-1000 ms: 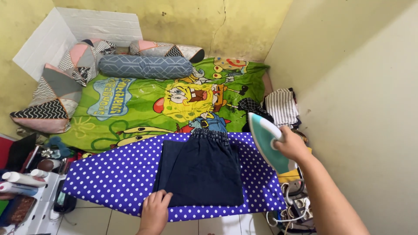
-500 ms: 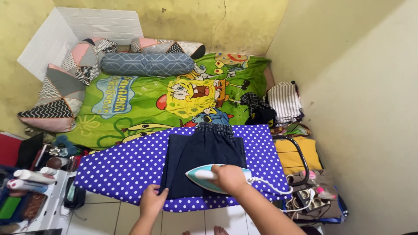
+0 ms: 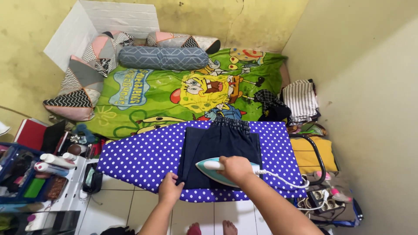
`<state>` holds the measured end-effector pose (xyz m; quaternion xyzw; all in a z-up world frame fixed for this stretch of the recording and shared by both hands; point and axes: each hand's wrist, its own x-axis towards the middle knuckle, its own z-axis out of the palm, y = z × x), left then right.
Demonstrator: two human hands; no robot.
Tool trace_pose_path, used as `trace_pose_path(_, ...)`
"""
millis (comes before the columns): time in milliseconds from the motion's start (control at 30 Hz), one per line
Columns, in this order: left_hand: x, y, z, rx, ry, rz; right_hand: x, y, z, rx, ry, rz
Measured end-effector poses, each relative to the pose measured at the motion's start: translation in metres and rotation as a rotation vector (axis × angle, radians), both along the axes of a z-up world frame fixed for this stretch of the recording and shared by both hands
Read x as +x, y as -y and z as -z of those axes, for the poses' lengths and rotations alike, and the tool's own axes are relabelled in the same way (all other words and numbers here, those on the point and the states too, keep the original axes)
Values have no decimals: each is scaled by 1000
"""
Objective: Iron and fold a pair of dark blue trousers on an ironing board.
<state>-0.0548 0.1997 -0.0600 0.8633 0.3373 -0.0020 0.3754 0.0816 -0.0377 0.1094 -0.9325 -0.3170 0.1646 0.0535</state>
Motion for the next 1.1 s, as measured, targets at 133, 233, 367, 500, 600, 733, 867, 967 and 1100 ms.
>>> trace_pose_path(133, 2, 6, -16, 24, -60, 3, -1, 22, 0, -22, 9, 53)
trace_pose_path(233, 3, 7, -20, 41, -59, 2, -2, 41, -7, -38, -5, 183)
trace_pose_path(367, 3, 10, -29, 119, -52, 13, -3, 54, -11, -85, -12, 352)
trace_pose_path(500, 7, 27, -92, 470, 165, 119, -6, 51, -5, -60, 12, 393)
trace_pose_path(600, 21, 35, -98, 208, 9, 237, -7, 32, 7, 28, 63, 356)
trace_pose_path(733, 35, 34, -81, 125, -68, 178, 5, 5, 18, 51, 86, 376)
trace_pose_path(867, 38, 28, -55, 89, -69, 156, 13, -13, 8, 12, 11, 367)
trace_pose_path(967, 38, 26, -51, 48, -96, 138, 26, -17, 7, 5, 8, 404)
trace_pose_path(1100, 36, 21, -36, 11, -28, 126, 47, -16, 9, 20, 53, 520)
